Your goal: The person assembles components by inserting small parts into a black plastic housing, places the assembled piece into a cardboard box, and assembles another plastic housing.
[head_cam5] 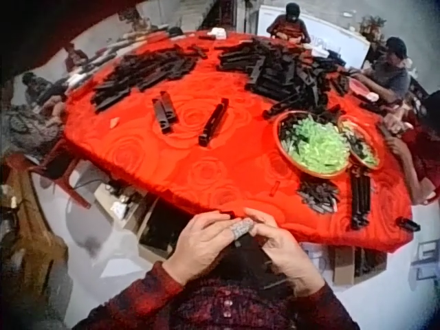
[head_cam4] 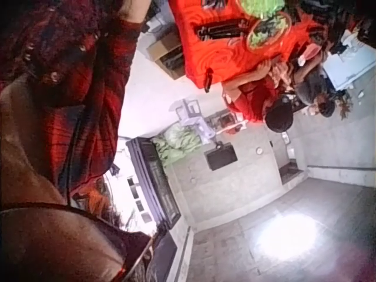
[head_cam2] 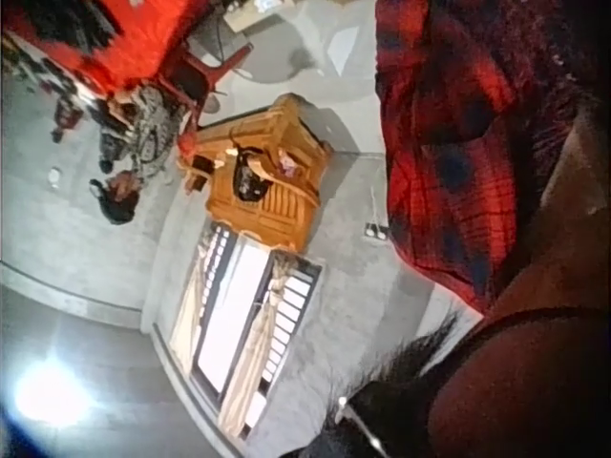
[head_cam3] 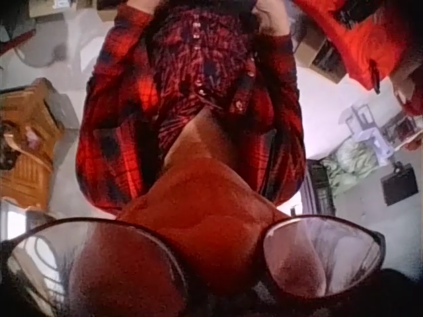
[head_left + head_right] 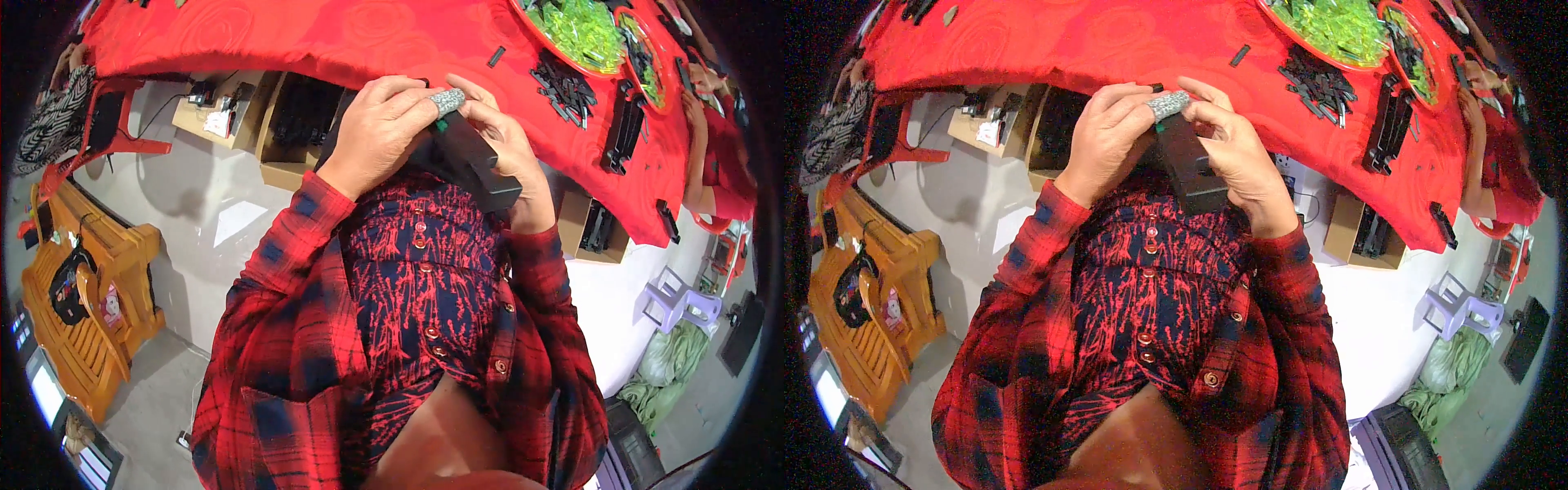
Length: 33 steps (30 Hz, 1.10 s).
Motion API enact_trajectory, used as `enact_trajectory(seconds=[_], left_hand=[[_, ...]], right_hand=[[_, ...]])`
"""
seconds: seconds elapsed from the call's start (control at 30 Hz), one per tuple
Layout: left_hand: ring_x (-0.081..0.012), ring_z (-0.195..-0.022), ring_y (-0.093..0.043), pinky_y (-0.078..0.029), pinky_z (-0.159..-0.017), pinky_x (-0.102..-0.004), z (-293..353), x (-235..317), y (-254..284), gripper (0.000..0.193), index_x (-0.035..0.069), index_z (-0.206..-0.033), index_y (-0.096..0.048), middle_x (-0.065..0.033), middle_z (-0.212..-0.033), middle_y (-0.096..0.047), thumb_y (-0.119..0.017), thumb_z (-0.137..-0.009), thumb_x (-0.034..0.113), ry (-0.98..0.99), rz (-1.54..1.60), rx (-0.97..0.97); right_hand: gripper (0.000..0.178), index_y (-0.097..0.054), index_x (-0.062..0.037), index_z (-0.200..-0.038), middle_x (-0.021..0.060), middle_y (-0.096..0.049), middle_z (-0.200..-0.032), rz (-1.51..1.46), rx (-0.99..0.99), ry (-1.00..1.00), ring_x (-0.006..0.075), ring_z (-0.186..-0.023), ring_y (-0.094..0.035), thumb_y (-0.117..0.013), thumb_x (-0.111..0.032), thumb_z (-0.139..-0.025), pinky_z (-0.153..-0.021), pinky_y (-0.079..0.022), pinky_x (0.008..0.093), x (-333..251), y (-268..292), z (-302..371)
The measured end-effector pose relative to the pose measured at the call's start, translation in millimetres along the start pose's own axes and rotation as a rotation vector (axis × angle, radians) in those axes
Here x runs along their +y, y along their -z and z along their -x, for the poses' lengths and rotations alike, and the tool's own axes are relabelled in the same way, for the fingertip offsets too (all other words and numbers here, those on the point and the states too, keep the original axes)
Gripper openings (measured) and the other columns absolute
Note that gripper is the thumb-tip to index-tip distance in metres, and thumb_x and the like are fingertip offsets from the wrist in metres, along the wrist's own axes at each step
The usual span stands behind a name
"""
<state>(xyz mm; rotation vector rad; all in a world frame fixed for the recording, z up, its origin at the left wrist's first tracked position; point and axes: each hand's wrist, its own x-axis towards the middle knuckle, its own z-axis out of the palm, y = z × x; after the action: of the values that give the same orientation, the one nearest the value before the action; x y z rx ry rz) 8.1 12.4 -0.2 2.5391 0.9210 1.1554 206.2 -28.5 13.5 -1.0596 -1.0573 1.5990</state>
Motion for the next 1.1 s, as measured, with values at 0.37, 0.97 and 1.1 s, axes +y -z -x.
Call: enact_trajectory(seconds=[0.37,0.97,1.1], left_hand=[[-0.0278,-0.104,-0.06,-0.05,-0.092,-0.0386,5.6,-1.9,1.0,0.031,0.01,-0.108,-0.066,-0.0052,-0.108,-0.067,-0.071,-0.077,0.013,0.01,-0.008,-0.074],[-0.0148,-0.078,-0.065,-0.054,-0.07,-0.0247,18.8,3.4,0.8,0.057,0.005,-0.14,-0.046,-0.0148,-0.108,-0.067,-0.05,-0.1,0.045,0.903,1.842,-0.204],[-0.0127,-0.072,-0.063,-0.051,-0.063,-0.0231,18.9,5.7,-1.7,0.07,0.002,-0.141,-0.044,-0.0102,-0.104,-0.066,-0.057,-0.094,0.052,0.918,1.78,-0.175]], right_hand=[[0.034,-0.065,0.0019,-0.117,0.0092,-0.043,-0.146,-0.312,-0.079,-0.105,0.0188,-0.129,-0.047,-0.068,-0.009,-0.084,-0.107,-0.039,0.0303,7.5,12.0,9.2],[0.029,-0.067,-0.0037,-0.113,0.0179,-0.056,-0.126,1.013,0.42,0.63,0.0323,-0.12,-0.052,-0.066,-0.002,-0.084,-0.103,-0.041,0.0406,-25.9,-14.5,8.8],[0.026,-0.068,-0.0028,-0.111,0.0173,-0.058,-0.123,0.983,0.428,0.617,0.0308,-0.117,-0.055,-0.064,0.0,-0.085,-0.101,-0.043,0.0392,-23.4,-15.3,8.9]])
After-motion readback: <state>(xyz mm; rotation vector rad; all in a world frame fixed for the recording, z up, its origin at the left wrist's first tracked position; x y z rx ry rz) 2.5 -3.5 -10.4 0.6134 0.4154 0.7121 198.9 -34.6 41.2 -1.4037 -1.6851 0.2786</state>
